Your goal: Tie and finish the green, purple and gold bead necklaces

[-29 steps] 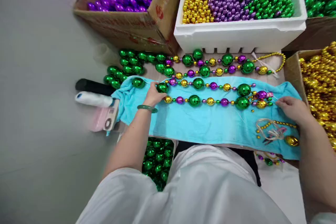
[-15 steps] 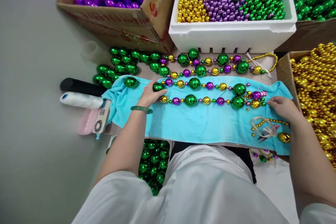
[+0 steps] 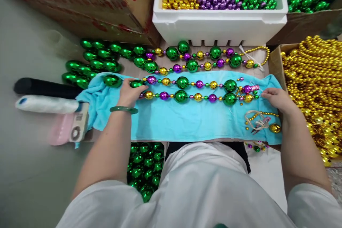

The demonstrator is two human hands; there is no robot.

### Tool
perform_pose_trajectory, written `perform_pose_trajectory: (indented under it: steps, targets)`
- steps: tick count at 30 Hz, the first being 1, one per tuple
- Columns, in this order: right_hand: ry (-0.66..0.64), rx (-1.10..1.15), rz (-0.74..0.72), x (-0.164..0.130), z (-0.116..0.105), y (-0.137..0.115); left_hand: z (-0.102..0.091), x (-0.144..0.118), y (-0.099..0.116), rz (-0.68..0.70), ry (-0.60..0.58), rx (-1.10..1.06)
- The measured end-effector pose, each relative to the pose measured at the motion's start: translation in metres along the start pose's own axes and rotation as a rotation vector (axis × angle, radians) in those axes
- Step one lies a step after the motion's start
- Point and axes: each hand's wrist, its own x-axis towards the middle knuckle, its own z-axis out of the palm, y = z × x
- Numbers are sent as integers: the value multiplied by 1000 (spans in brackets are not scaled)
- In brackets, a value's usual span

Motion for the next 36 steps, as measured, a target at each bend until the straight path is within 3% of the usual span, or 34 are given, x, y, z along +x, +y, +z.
perform_pose_trajectory:
  steps: [10,21,29,36]
  targets:
    - [-17,109,24,-2,2,-4,2,9,-5,-19,31,-10]
    - [-31,151,68,-5,3,-5,1,6,-7,6,-15,18]
    - [-20,78,-14,0,4,5,0,3,-9,16,-39,26]
    - [-39,117,-23,-3,2,-2,-1,4,-14,45,-42,60]
